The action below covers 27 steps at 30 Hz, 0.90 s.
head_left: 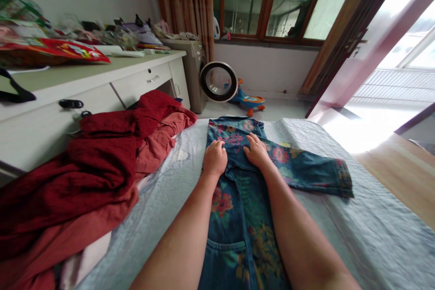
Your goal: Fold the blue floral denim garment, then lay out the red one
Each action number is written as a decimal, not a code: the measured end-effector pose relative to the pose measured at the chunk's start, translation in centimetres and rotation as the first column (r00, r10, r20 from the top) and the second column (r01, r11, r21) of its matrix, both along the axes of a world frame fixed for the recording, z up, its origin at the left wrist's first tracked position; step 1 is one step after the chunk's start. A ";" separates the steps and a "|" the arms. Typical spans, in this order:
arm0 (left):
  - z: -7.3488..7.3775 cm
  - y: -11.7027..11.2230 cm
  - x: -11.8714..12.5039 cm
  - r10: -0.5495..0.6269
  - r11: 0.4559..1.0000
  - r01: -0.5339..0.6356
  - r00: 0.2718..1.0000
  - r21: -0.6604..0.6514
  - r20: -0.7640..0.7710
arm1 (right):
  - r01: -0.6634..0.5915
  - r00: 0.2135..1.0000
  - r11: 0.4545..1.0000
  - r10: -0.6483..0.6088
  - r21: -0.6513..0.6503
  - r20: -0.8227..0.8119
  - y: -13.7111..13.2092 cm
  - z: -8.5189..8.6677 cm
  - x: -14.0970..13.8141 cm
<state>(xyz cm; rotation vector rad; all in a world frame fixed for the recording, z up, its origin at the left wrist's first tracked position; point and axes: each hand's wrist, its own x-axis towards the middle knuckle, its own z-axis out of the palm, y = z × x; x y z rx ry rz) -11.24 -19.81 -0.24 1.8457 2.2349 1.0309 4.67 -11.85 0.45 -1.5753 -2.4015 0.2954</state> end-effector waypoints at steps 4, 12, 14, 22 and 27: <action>-1.2 0.2 -0.3 -0.001 0.991 -0.020 0.988 -0.131 -0.154 | -0.192 0.981 0.981 0.192 -0.041 0.002 -0.8 -0.1 -1.4; -0.9 0.1 0.3 0.022 0.973 -0.073 0.973 -0.218 -0.229 | -0.190 0.981 0.980 0.192 -0.062 0.037 -1.2 -0.4 -1.4; -0.9 0.1 0.3 0.018 0.967 -0.077 0.971 -0.241 -0.238 | -0.188 0.981 0.981 0.190 -0.054 0.035 -1.2 -0.3 -1.4; -1.8 1.6 -1.3 0.012 0.956 -0.081 0.971 -0.282 -0.238 | -0.183 0.982 0.982 0.185 -0.051 0.037 -1.3 -0.1 -1.5; -1.8 3.2 -2.9 -0.014 0.956 -0.056 0.972 -0.288 -0.236 | -0.181 0.982 0.982 0.183 -0.053 0.036 -1.4 -0.1 -1.5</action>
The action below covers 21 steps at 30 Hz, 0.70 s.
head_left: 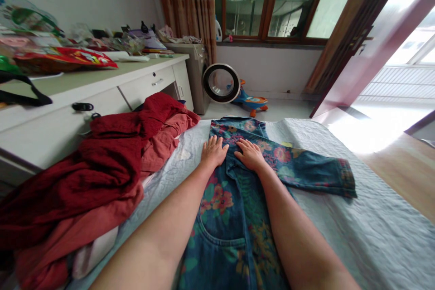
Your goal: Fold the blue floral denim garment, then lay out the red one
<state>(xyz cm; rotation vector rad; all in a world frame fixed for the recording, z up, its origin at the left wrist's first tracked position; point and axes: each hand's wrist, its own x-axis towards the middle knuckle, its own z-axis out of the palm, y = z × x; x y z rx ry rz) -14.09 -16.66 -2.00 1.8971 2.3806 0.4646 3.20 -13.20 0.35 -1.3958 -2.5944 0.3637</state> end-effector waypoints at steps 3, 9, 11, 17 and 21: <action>0.1 1.1 -0.7 -0.020 1.000 0.020 1.000 -0.001 -0.019 | -0.004 1.000 1.000 0.004 0.000 -0.007 0.0 0.0 0.0; 0.1 3.2 -1.8 -0.064 0.998 0.065 0.993 0.001 -0.102 | -0.003 1.000 1.000 0.003 -0.004 -0.016 -0.1 0.1 0.0; 0.1 3.8 -2.0 -0.063 0.998 0.063 0.991 0.000 -0.116 | -0.004 1.000 1.000 0.004 -0.002 -0.015 -0.1 0.1 0.0; 1.3 5.6 -1.6 -0.010 1.000 0.005 0.981 -0.031 -0.193 | -0.001 1.000 1.000 0.001 -0.011 -0.012 0.0 0.0 0.0; 2.2 7.2 -0.3 0.045 0.996 -0.061 0.973 -0.067 -0.227 | -0.001 1.000 1.000 0.000 -0.017 -0.010 0.1 0.0 0.0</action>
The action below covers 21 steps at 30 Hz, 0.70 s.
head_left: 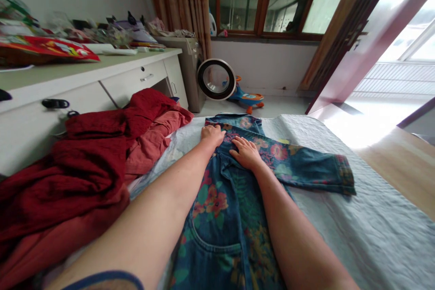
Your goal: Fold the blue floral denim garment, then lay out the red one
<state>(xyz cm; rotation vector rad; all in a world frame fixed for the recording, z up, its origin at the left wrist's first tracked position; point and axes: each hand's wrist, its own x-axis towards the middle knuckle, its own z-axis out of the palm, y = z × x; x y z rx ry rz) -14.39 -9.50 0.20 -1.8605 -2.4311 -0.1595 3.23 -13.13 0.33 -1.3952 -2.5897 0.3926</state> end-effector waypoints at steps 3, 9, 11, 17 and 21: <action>-0.3 0.5 0.3 0.028 0.998 -0.027 0.999 0.062 -0.016 | -0.004 1.000 1.000 0.004 0.002 -0.002 0.0 0.0 0.0; -1.8 0.7 -0.9 -0.059 0.977 0.056 0.998 0.205 0.008 | 0.000 1.000 1.000 0.000 0.005 -0.010 0.1 -0.2 0.0; -2.0 0.8 -1.2 -0.075 0.977 0.070 0.997 0.200 0.018 | 0.002 1.000 1.000 -0.001 0.005 -0.011 0.1 -0.2 0.0; -1.9 1.2 -1.1 -0.028 0.986 0.012 0.995 0.164 0.097 | 0.001 1.000 1.000 0.000 0.009 -0.018 0.0 -0.1 0.0; -2.0 1.6 -1.3 0.016 0.994 -0.030 0.991 0.101 0.133 | -0.005 1.000 1.000 0.005 0.010 -0.019 0.0 0.0 0.0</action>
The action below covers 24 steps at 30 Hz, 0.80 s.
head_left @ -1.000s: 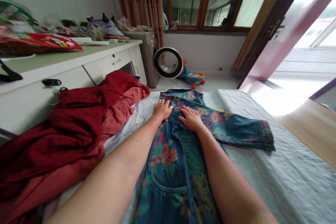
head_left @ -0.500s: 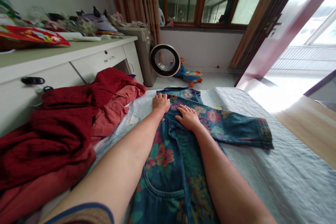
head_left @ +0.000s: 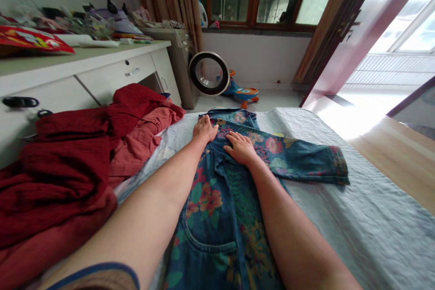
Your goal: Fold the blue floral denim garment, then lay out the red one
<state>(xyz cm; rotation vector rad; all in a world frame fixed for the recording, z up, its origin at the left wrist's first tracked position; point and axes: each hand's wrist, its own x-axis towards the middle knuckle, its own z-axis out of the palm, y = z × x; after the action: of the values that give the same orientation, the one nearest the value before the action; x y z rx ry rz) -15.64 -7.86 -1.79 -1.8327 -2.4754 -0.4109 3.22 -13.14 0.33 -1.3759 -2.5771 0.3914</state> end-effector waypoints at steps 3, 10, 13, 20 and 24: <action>0.0 0.3 -0.2 -0.005 0.999 0.005 1.000 -0.051 -0.012 | 0.004 1.000 1.000 -0.004 0.000 0.004 -0.1 0.1 0.0; 0.1 -0.1 0.1 -0.013 1.000 0.014 1.000 0.007 -0.023 | 0.002 1.000 1.000 -0.002 0.001 0.009 -0.2 0.2 0.0; 0.3 -0.9 0.3 -0.019 0.995 0.024 0.999 0.094 -0.049 | -0.001 1.000 1.000 0.001 0.008 0.003 -0.1 0.2 0.0; 1.1 -2.2 0.7 -0.003 0.969 0.032 0.993 0.245 -0.117 | 0.001 1.000 1.000 -0.001 0.007 0.003 -0.2 0.2 0.0; 1.0 -2.3 0.7 -0.022 0.986 0.035 0.996 0.163 -0.082 | -0.002 1.000 1.000 0.002 0.011 -0.005 -0.1 0.1 0.1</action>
<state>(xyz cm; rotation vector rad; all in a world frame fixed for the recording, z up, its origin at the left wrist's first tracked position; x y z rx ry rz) -14.95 -10.12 -0.74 -1.7857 -2.2905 -0.5155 3.29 -13.28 0.46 -1.3663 -2.5730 0.3802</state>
